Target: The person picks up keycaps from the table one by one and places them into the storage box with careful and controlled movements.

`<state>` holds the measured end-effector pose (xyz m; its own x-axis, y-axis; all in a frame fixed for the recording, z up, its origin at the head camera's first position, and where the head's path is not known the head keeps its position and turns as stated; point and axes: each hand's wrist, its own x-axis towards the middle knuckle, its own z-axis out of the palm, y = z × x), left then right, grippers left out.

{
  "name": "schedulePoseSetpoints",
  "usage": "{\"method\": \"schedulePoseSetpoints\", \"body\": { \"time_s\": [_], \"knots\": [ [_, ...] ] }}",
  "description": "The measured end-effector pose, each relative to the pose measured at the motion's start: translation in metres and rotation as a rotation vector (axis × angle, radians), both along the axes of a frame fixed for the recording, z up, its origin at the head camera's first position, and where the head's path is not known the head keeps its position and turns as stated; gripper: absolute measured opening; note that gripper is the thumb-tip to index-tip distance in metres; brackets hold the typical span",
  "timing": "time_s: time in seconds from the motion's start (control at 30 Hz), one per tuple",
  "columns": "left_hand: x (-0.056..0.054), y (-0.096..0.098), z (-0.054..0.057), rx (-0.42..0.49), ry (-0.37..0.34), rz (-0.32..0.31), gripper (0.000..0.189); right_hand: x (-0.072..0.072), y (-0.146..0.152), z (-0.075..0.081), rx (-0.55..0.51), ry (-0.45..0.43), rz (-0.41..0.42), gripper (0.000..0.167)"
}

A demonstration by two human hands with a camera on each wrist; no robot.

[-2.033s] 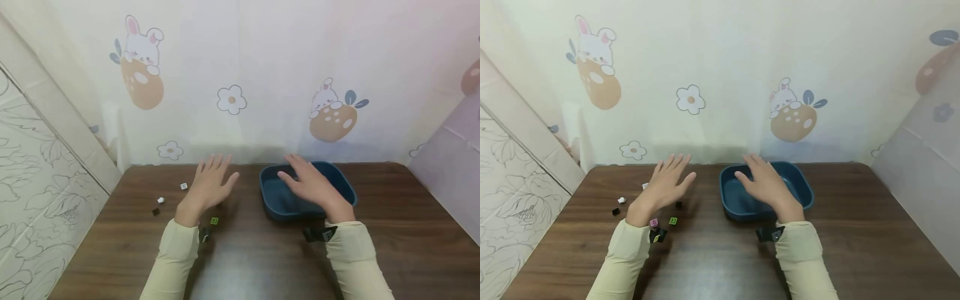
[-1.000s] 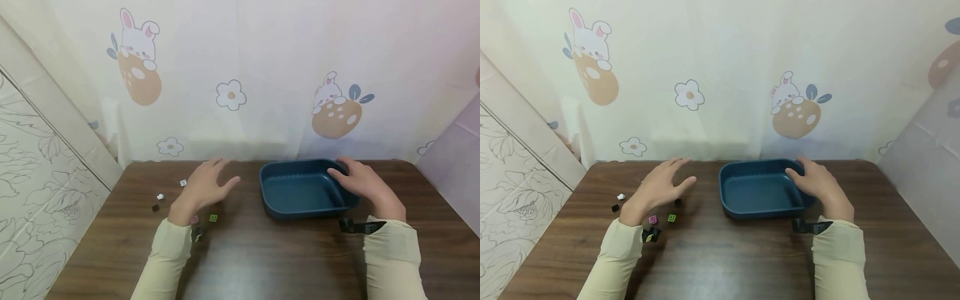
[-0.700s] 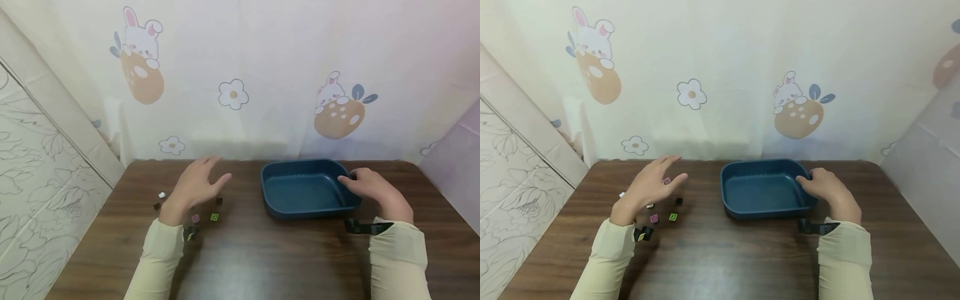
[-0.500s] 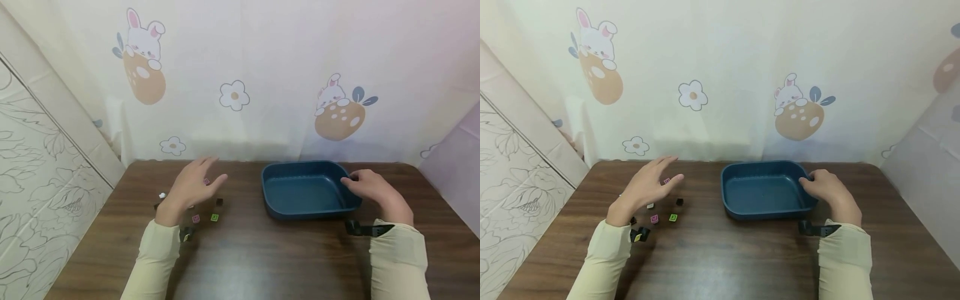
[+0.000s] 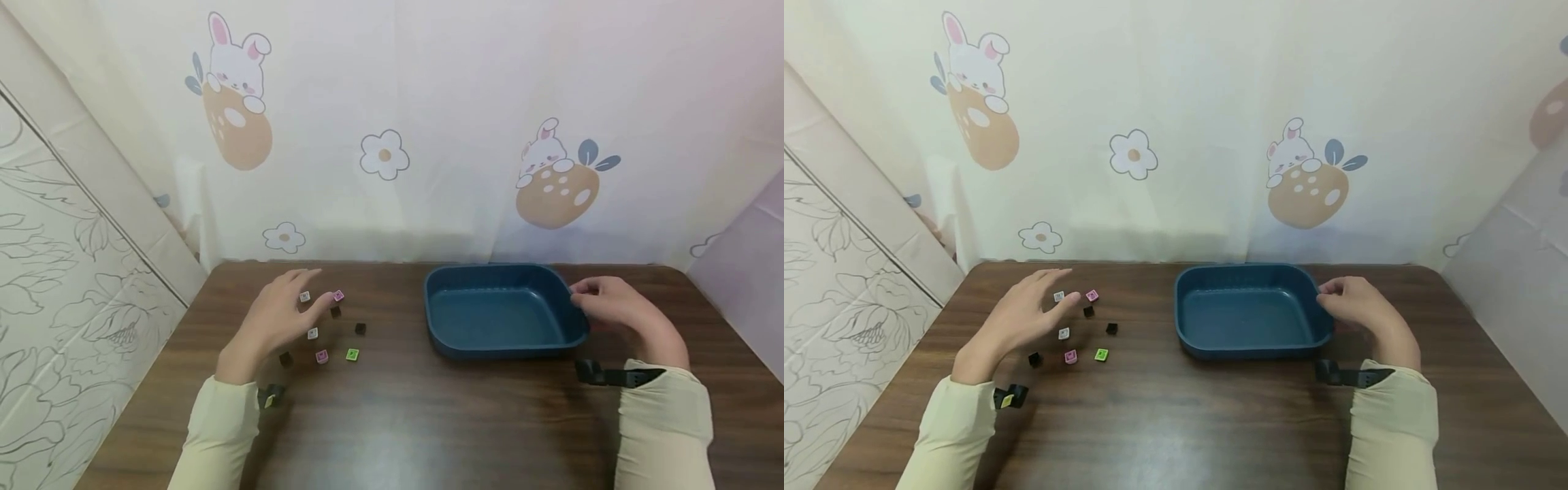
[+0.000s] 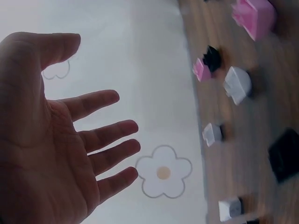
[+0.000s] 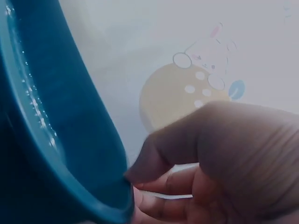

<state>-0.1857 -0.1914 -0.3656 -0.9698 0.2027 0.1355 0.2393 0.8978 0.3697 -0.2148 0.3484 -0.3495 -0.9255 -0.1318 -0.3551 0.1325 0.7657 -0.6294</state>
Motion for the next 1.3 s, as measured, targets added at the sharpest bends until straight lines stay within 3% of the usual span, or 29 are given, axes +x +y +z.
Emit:
{"method": "schedulePoseSetpoints", "body": {
  "time_s": [0.2, 0.4, 0.7, 0.93, 1.3],
  "knots": [
    [-0.006, -0.005, -0.012, 0.057, 0.008, -0.039, 0.056, 0.000, 0.002, -0.006, -0.034, -0.068, -0.006, 0.049],
    [-0.013, -0.008, -0.023, 0.099, -0.012, -0.073, 0.046, -0.001, 0.000, -0.009, -0.059, -0.097, -0.030, 0.059],
    [-0.017, -0.010, -0.029, 0.173, -0.100, -0.065, 0.042, -0.003, -0.001, -0.009, -0.103, -0.061, -0.019, 0.061],
    [-0.022, -0.005, -0.039, 0.209, -0.113, -0.081, 0.038, -0.003, -0.001, -0.010, -0.150, -0.067, 0.002, 0.055],
    [-0.024, -0.004, -0.054, 0.177, -0.136, -0.043, 0.046, -0.004, -0.007, -0.010, -0.146, -0.072, 0.007, 0.053]
  ]
}}
